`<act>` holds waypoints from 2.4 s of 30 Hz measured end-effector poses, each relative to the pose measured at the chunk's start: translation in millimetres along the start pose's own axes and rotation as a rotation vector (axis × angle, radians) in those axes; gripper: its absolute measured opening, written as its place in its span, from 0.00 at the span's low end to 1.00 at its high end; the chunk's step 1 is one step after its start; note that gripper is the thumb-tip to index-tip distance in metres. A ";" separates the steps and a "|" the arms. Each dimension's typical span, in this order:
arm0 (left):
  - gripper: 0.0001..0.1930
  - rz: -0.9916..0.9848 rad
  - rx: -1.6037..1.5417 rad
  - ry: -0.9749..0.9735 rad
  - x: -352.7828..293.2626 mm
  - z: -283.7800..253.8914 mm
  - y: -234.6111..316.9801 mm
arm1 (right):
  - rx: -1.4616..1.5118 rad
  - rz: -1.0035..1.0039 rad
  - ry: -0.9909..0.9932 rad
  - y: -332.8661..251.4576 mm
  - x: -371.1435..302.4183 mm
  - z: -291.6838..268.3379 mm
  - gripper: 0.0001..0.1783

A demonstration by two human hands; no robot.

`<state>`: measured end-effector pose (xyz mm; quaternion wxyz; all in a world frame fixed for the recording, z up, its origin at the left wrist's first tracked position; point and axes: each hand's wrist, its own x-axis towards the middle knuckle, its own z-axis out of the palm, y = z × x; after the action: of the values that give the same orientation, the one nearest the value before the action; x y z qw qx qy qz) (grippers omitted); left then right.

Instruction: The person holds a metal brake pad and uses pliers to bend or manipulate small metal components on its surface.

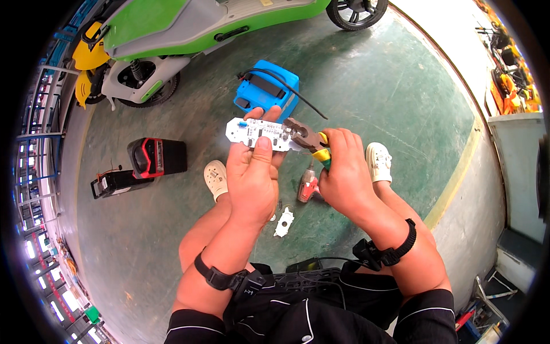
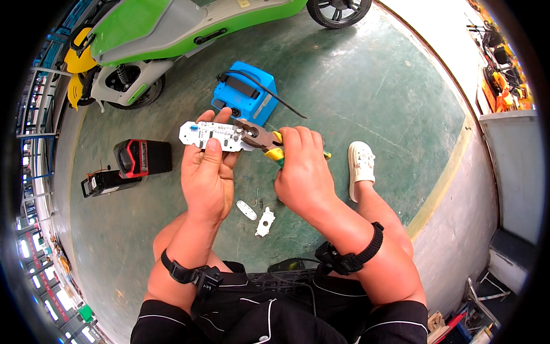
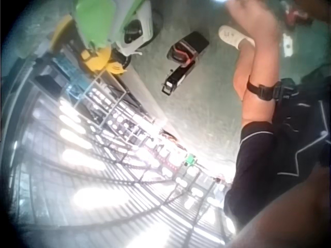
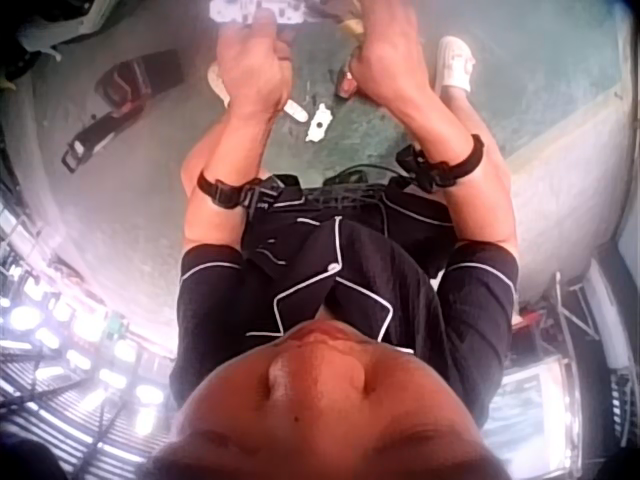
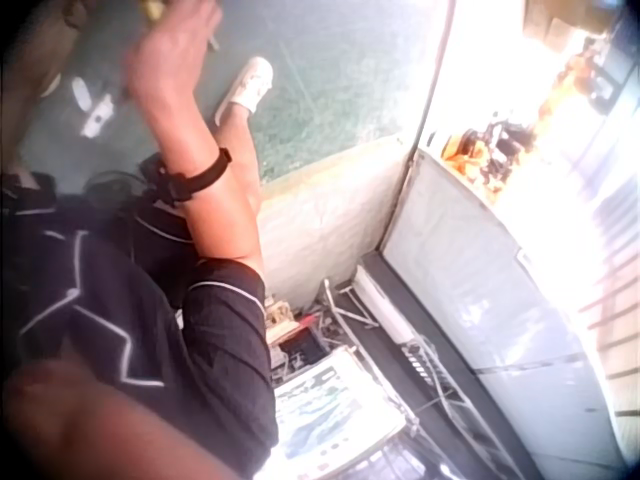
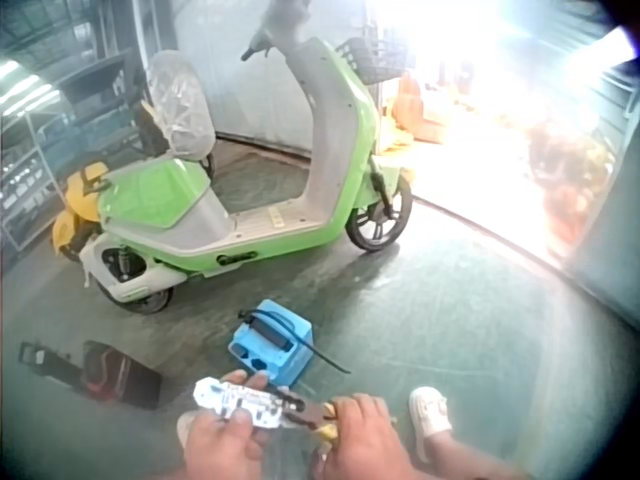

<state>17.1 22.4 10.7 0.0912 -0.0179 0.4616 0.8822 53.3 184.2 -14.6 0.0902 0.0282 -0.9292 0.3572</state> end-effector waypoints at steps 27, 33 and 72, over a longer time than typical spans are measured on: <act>0.26 -0.338 0.010 -0.113 4.8 -3.1 10.4 | 1.468 0.608 -0.870 -1.4 0.5 -36.5 0.32; 0.29 -0.352 0.031 -0.149 2.6 -8.8 7.3 | 1.510 0.600 -0.924 0.0 -0.7 -37.1 0.32; 0.18 0.184 0.528 -0.057 -2.2 -3.9 -7.1 | 0.414 0.247 -0.267 -13.1 -10.0 -9.7 0.30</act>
<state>20.3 22.8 3.0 0.0250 0.0734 0.6722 0.7363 66.1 180.8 -0.8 -0.0849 -0.0206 -0.8365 0.5409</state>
